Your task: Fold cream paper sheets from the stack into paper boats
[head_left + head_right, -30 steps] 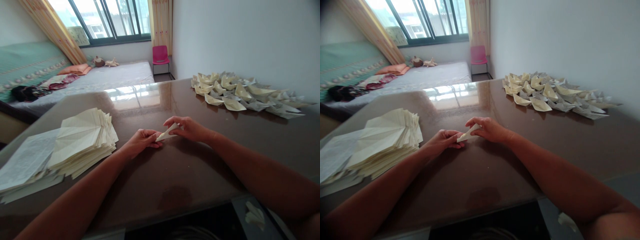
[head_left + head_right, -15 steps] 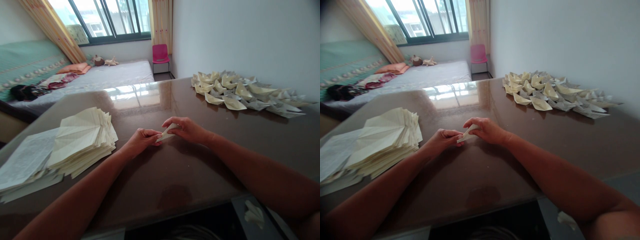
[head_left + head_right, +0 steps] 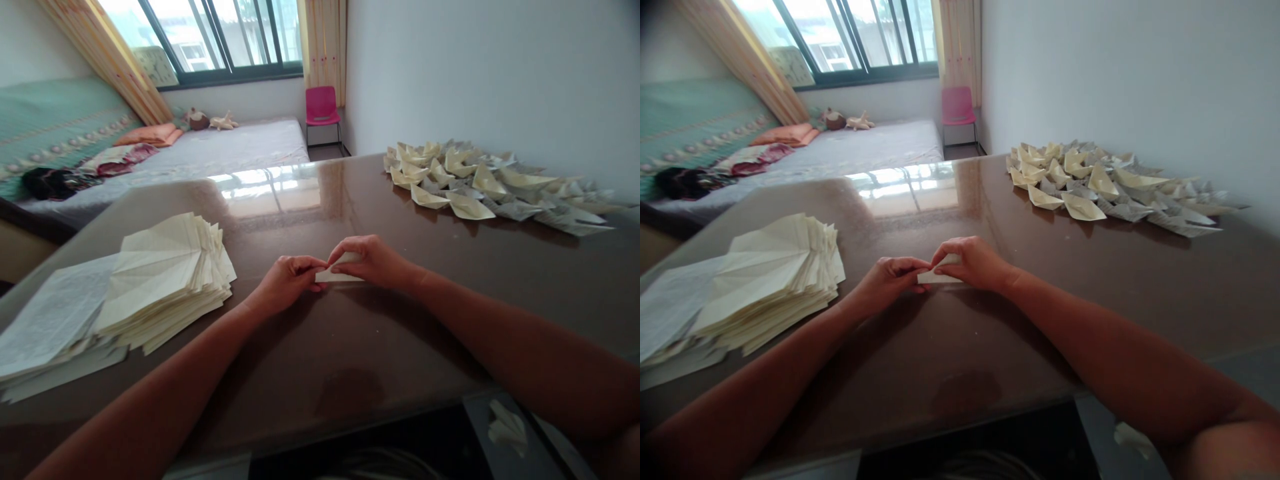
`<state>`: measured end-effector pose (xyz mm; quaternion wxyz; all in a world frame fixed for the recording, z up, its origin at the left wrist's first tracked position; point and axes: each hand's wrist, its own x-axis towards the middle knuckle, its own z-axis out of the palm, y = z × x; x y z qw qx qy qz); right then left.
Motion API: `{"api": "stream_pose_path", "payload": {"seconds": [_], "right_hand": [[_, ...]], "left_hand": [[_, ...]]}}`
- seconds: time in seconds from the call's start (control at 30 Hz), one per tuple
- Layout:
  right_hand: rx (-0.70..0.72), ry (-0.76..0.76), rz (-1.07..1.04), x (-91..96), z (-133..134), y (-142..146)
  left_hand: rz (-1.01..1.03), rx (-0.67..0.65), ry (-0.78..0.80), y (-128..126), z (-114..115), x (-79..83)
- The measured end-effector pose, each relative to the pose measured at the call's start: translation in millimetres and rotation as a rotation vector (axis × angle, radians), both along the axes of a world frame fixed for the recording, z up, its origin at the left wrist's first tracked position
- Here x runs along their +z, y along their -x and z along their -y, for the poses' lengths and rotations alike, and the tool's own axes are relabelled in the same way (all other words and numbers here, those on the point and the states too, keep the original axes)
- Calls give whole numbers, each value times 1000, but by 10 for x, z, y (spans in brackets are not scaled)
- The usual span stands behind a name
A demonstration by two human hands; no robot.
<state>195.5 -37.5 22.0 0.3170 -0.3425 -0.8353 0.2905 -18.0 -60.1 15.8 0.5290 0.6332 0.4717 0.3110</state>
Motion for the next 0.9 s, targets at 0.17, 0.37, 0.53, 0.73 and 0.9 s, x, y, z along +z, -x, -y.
{"api": "stream_pose_path", "payload": {"seconds": [0.17,0.37,0.53,0.73,0.9], "right_hand": [[-131,78,20,29,-32,-17],[-94,85,-18,38,-12,4],[-83,96,-48,35,-8,17],[-73,136,-95,23,-27,21],[-108,146,-104,20,-28,20]], "left_hand": [[99,-57,53,41,5,34],[110,96,100,-11,36,50],[157,122,26,-61,54,56],[96,116,-35,-70,38,24],[34,120,-50,-77,55,59]]}}
